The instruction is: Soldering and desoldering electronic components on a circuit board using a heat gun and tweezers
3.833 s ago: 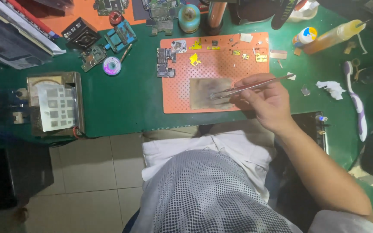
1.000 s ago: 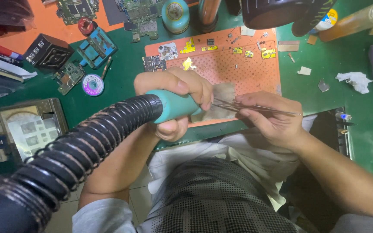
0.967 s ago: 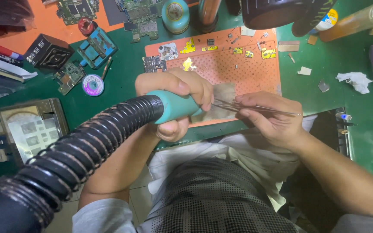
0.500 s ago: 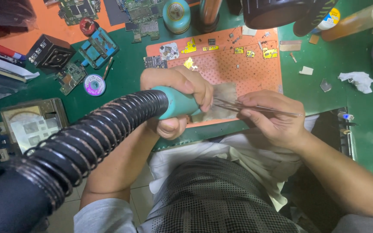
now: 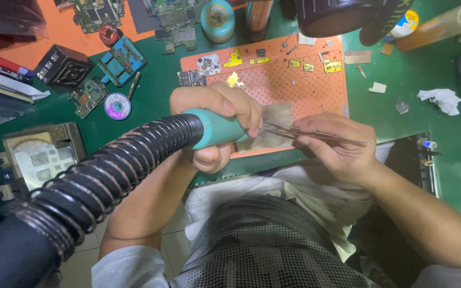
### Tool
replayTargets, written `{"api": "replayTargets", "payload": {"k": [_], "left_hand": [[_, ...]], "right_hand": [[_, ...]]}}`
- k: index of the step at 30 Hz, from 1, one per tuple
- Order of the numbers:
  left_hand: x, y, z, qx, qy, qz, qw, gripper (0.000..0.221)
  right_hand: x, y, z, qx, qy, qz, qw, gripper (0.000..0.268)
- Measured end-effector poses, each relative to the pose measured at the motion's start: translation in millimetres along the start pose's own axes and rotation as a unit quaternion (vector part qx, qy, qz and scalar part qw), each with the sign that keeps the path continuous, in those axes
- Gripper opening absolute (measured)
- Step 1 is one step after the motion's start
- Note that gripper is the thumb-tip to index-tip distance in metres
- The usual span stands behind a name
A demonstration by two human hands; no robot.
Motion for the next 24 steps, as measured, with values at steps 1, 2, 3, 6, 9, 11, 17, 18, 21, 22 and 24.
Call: {"api": "replayTargets", "payload": {"k": [1, 2, 3, 6, 9, 11, 17, 18, 21, 22, 24], "left_hand": [[0.4, 0.4, 0.6, -0.002, 0.003, 0.004, 1.000, 0.040], [0.5, 0.4, 1.3, -0.002, 0.003, 0.003, 1.000, 0.040], [0.9, 0.5, 1.9, -0.002, 0.005, 0.014, 1.000, 0.040], [1.9, 1.9, 2.5, 0.003, 0.009, 0.026, 1.000, 0.040], [2.9, 3.1, 3.1, 0.007, 0.010, 0.034, 0.999, 0.040], [2.0, 3.1, 1.2, 0.006, 0.008, 0.040, 0.999, 0.041], [0.1, 0.5, -1.5, 0.001, -0.008, 0.004, 1.000, 0.040], [0.7, 0.5, -0.6, -0.005, -0.016, -0.003, 1.000, 0.040], [1.9, -1.4, -0.8, -0.018, -0.035, -0.020, 0.999, 0.039], [1.9, -2.2, -1.4, -0.024, -0.046, -0.030, 0.998, 0.039], [1.7, 0.6, -0.7, -0.017, -0.043, -0.022, 0.999, 0.039]], "right_hand": [[-0.1, 0.3, -0.1, 0.001, 0.001, -0.002, 1.000, 0.009], [-1.3, 0.3, 0.6, 0.001, 0.001, -0.002, 1.000, 0.009], [-2.2, 0.3, 1.3, 0.002, 0.005, 0.002, 1.000, 0.009], [-1.9, 0.2, 1.3, 0.001, 0.009, 0.003, 1.000, 0.009], [-2.8, 0.0, 1.4, 0.001, 0.009, -0.002, 1.000, 0.009], [-3.3, 0.1, 2.0, 0.003, 0.009, -0.004, 1.000, 0.010], [-3.0, 0.1, 1.5, 0.003, -0.001, 0.002, 1.000, 0.009], [-3.1, 0.0, 1.5, 0.004, 0.003, -0.003, 1.000, 0.009], [-3.2, -0.4, 1.5, 0.001, 0.006, -0.008, 1.000, 0.010], [-3.3, -0.4, 1.6, -0.002, 0.003, -0.008, 1.000, 0.010], [-3.6, 0.3, 1.8, -0.002, 0.006, -0.012, 1.000, 0.010]]}}
Point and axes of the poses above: each hand's wrist, its own z-axis towards the middle knuckle, its own y-axis out of the palm, x = y × z, the point moved 4 cm from there along z, towards the middle knuckle, and after that the axes turned 9 degrees about -x, right-handed, at the moved point
